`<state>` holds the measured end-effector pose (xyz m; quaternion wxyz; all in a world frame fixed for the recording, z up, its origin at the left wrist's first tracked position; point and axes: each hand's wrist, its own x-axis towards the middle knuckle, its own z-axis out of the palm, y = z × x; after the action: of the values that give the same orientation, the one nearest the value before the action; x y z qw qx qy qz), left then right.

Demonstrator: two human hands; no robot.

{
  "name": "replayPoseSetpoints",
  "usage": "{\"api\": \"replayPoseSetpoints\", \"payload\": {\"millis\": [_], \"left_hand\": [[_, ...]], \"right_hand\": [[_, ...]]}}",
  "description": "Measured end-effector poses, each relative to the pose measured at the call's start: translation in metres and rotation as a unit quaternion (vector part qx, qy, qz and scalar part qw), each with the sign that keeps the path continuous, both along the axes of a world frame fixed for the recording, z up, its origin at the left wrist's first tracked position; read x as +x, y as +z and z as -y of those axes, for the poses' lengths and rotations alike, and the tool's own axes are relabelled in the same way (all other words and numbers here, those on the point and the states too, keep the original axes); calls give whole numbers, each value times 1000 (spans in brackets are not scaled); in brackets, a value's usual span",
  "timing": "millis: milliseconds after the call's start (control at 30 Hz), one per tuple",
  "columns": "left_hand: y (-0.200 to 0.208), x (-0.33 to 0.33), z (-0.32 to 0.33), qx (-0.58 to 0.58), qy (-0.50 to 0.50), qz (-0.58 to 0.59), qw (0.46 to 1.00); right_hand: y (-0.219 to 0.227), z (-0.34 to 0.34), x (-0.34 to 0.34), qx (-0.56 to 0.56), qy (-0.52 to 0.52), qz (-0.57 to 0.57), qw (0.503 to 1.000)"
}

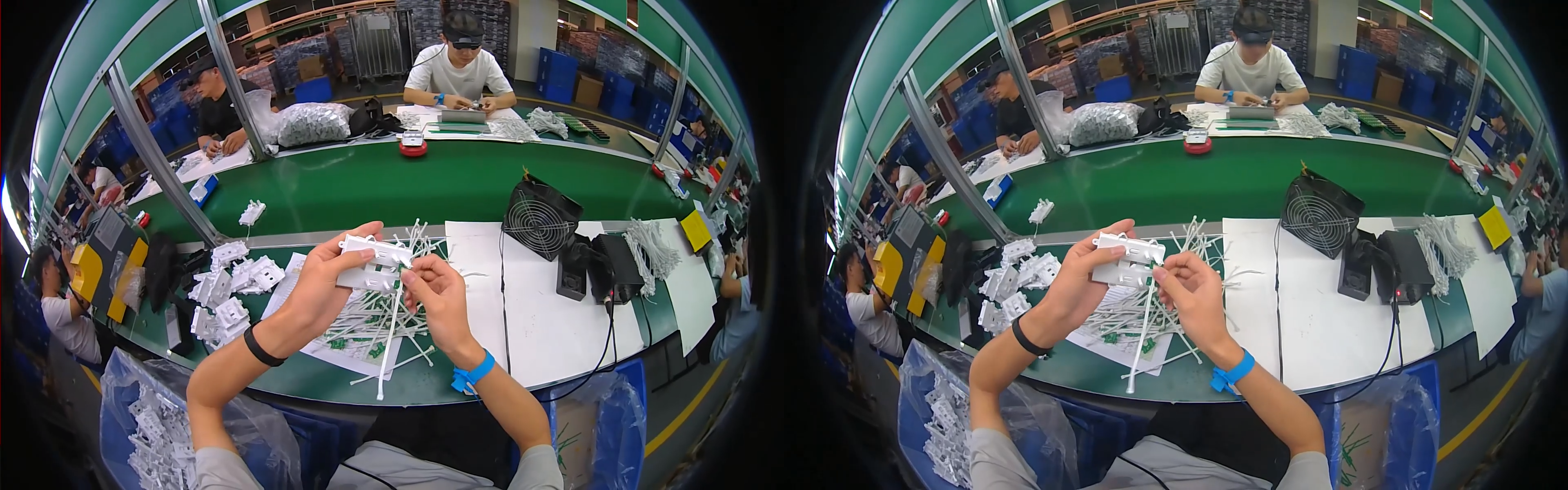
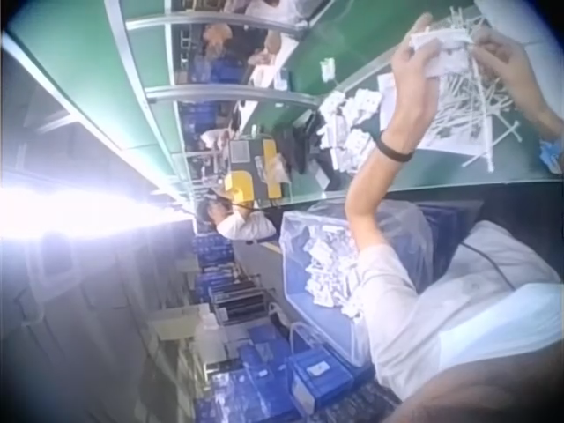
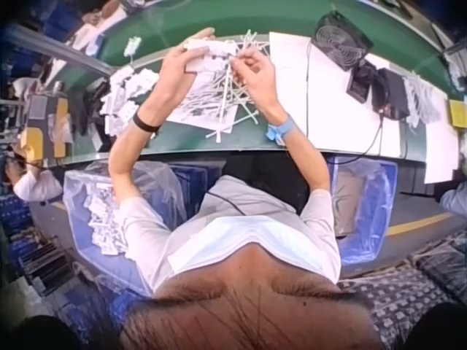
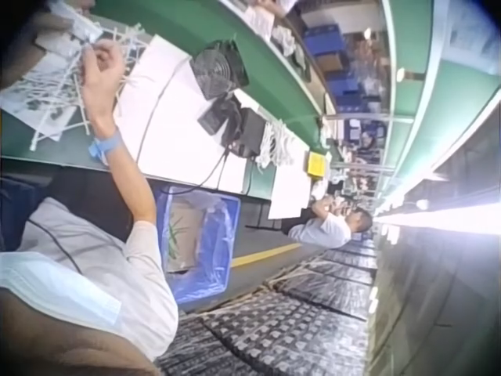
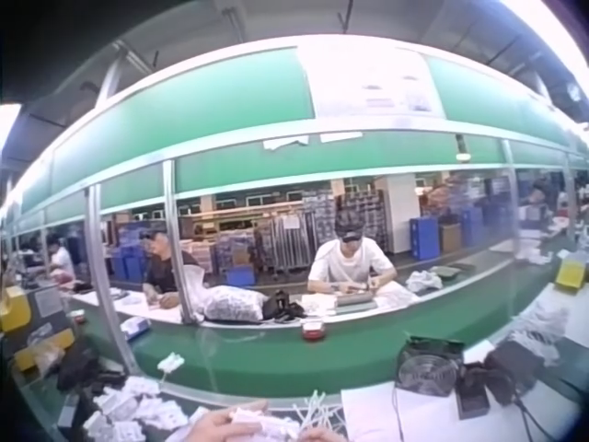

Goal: The person solders wires onto small PCB components by hand using a soldering iron and solder wire.

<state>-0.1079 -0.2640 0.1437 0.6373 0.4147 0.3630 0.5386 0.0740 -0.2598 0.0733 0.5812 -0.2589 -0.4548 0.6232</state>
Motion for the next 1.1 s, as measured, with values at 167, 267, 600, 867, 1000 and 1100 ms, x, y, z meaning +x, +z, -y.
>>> {"api": "replayPoseSetpoints", "payload": {"millis": [167, 267, 600, 867, 1000, 1100], "left_hand": [[7, -1, 4, -29, -13, 23, 999], [6, -2, 5, -22, -19, 33, 999], [-7, -12, -5, 35, -105, -134, 985], [-14, -9, -11, 47, -248, -257, 933], [-20, 4, -8, 28, -232, -287, 929], [-24, 10, -9, 15, -217, -285, 934]], "right_hand": [[8, 3, -7, 37, -45, -7, 998], [-2, -1, -6, 35, -11, 63, 997], [-10, -13, 11, 63, -13, 94, 993], [3, -15, 43, 59, 98, 205, 972], [3, -11, 44, 47, 136, 249, 958], [-2, -13, 42, 46, 133, 256, 956]]}}
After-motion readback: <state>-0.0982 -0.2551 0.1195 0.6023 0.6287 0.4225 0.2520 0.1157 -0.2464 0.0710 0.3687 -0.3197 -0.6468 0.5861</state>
